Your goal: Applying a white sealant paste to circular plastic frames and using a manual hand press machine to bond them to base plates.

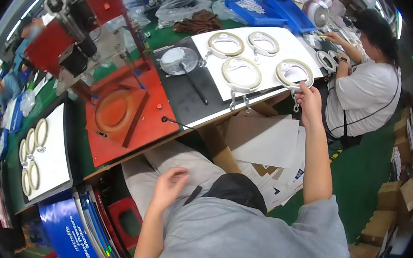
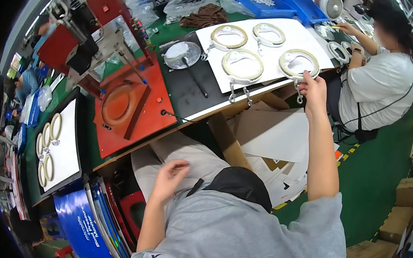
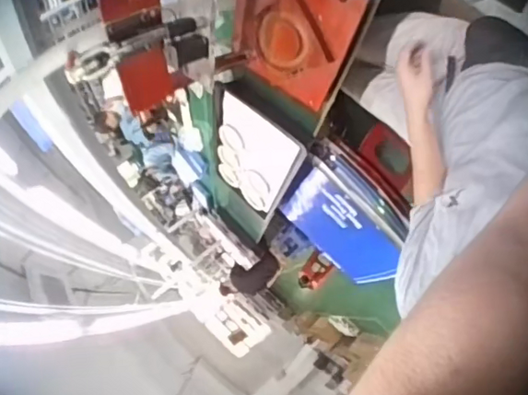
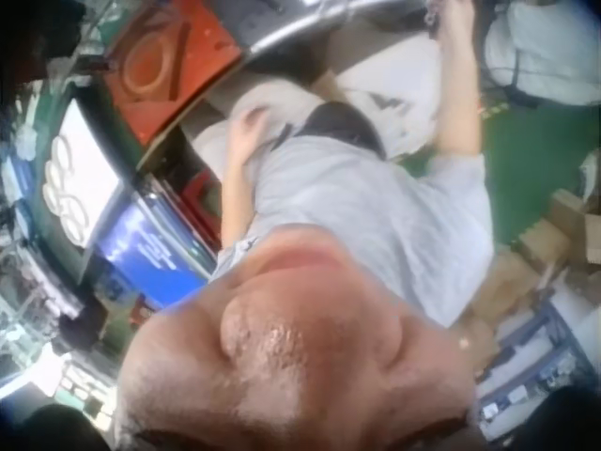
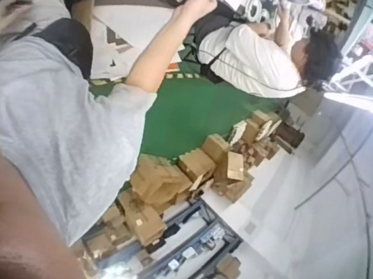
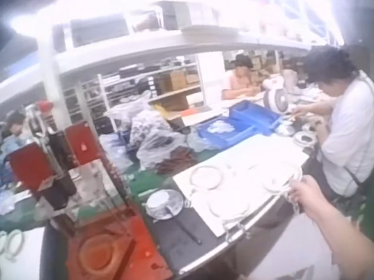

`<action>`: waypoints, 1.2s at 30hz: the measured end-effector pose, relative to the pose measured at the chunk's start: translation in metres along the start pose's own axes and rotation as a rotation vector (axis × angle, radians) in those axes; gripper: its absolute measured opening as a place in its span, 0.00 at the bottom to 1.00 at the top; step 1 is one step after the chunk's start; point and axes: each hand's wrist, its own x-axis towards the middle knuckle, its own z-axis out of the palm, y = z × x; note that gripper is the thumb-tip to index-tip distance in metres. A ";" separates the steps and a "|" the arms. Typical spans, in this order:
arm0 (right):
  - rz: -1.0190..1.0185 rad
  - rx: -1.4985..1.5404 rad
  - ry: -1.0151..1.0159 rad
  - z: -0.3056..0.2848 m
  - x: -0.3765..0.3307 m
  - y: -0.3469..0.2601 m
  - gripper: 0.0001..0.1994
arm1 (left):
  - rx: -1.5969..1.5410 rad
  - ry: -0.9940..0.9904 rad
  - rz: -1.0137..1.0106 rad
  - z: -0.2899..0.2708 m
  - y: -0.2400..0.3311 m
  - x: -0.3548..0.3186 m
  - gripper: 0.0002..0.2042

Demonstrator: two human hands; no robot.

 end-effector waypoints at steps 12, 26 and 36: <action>-0.083 -0.967 0.068 0.012 0.039 0.022 0.34 | 0.742 0.668 -0.276 -0.113 -0.135 -0.011 0.26; 0.318 -0.551 -1.485 0.176 -0.198 0.043 0.08 | 0.991 0.550 -0.498 -0.111 -0.134 0.023 0.15; -1.123 -0.858 -0.985 0.309 -0.201 0.208 0.20 | 0.591 0.056 -0.221 -0.096 -0.092 -0.053 0.13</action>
